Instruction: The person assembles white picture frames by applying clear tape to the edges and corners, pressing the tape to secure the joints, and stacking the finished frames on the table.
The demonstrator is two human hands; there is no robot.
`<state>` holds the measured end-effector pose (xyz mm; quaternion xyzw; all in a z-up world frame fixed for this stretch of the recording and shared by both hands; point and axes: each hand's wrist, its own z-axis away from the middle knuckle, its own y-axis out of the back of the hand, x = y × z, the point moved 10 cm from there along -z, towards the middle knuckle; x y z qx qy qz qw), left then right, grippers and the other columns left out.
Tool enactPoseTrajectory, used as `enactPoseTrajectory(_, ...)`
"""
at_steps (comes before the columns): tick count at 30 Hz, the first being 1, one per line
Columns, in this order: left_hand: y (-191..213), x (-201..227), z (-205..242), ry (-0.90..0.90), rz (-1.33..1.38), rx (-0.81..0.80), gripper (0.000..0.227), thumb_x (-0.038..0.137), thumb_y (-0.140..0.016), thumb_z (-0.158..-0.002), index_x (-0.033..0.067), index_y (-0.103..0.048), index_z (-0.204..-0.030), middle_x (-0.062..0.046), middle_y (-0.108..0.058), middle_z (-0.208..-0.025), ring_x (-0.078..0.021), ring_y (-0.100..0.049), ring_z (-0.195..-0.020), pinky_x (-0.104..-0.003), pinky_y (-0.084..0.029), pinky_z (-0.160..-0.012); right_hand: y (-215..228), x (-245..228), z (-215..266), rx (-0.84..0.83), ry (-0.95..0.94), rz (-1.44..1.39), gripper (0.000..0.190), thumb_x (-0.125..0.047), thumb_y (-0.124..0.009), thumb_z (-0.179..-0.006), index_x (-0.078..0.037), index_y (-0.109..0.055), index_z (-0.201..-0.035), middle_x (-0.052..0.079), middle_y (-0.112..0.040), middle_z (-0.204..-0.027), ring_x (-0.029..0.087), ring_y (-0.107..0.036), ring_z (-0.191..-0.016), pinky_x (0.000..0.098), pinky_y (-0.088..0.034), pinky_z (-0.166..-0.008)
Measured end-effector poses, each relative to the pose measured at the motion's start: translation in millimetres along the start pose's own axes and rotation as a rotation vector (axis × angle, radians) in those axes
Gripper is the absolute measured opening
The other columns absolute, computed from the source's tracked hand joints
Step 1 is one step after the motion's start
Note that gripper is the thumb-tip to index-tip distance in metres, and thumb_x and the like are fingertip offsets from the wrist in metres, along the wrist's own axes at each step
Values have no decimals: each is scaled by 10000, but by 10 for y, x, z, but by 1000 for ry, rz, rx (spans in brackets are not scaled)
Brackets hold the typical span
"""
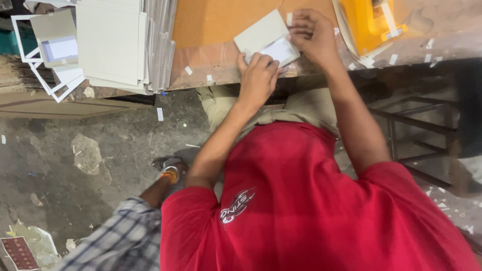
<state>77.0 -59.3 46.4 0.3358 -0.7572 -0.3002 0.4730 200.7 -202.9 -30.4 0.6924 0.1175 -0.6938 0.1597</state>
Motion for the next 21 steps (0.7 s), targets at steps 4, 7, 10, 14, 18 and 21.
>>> enactPoseTrajectory(4, 55, 6, -19, -37, 6, 56, 158, 176, -740, -915, 74, -745, -1036, -35, -623, -946, -238, -583, -995, -619, -285, -1079, 135, -272, 307, 129, 65, 288, 473, 55, -836, -888, 51, -605, -1301, 124, -739, -1118, 154, -739, -999, 271, -609, -841)
enactPoseTrajectory(7, 54, 12, 17, -68, 20, 93, 166, 174, -748, -919, 60, -732, -1039, -36, -626, -962, -240, -585, -995, -604, -283, -1091, 183, -171, 488, 156, -72, 230, 450, 44, -836, -884, 49, -621, -1279, 116, -755, -1038, 143, -733, -914, 256, -601, -794)
enactPoseTrajectory(10, 37, -24, 29, -39, 68, 103, 156, 179, -767, -916, 66, -725, -1014, -32, -620, -955, -234, -591, -999, -590, -280, -1117, 142, -217, 568, 145, -32, 187, 439, 57, -836, -905, 63, -631, -1293, 118, -759, -1038, 148, -740, -949, 258, -611, -835)
enactPoseTrajectory(14, 87, 9, 11, -58, 102, 136, 191, 171, -774, -913, 79, -744, -1078, 5, -631, -965, -198, -590, -1004, -584, -262, -1127, 119, -236, 577, 135, -76, 132, 461, 45, -821, -903, 55, -627, -1321, 107, -767, -1025, 131, -742, -942, 253, -618, -810)
enactPoseTrajectory(18, 64, 49, -33, -15, 52, 128, 201, 199, -777, -886, 114, -753, -1067, 16, -630, -954, -198, -582, -1019, -634, -232, -1104, 113, -236, 597, 130, -120, 141, 429, 42, -819, -902, 52, -644, -1293, 105, -750, -1017, 126, -737, -912, 258, -634, -786)
enactPoseTrajectory(21, 58, 66, -72, 56, 17, 143, 175, 202, -773, -856, 124, -749, -1012, 12, -650, -968, -219, -580, -1041, -674, -199, -1061, 111, -179, 600, 128, -156, 112, 411, 44, -810, -896, 41, -650, -1274, 100, -758, -1010, 118, -742, -900, 256, -643, -758)
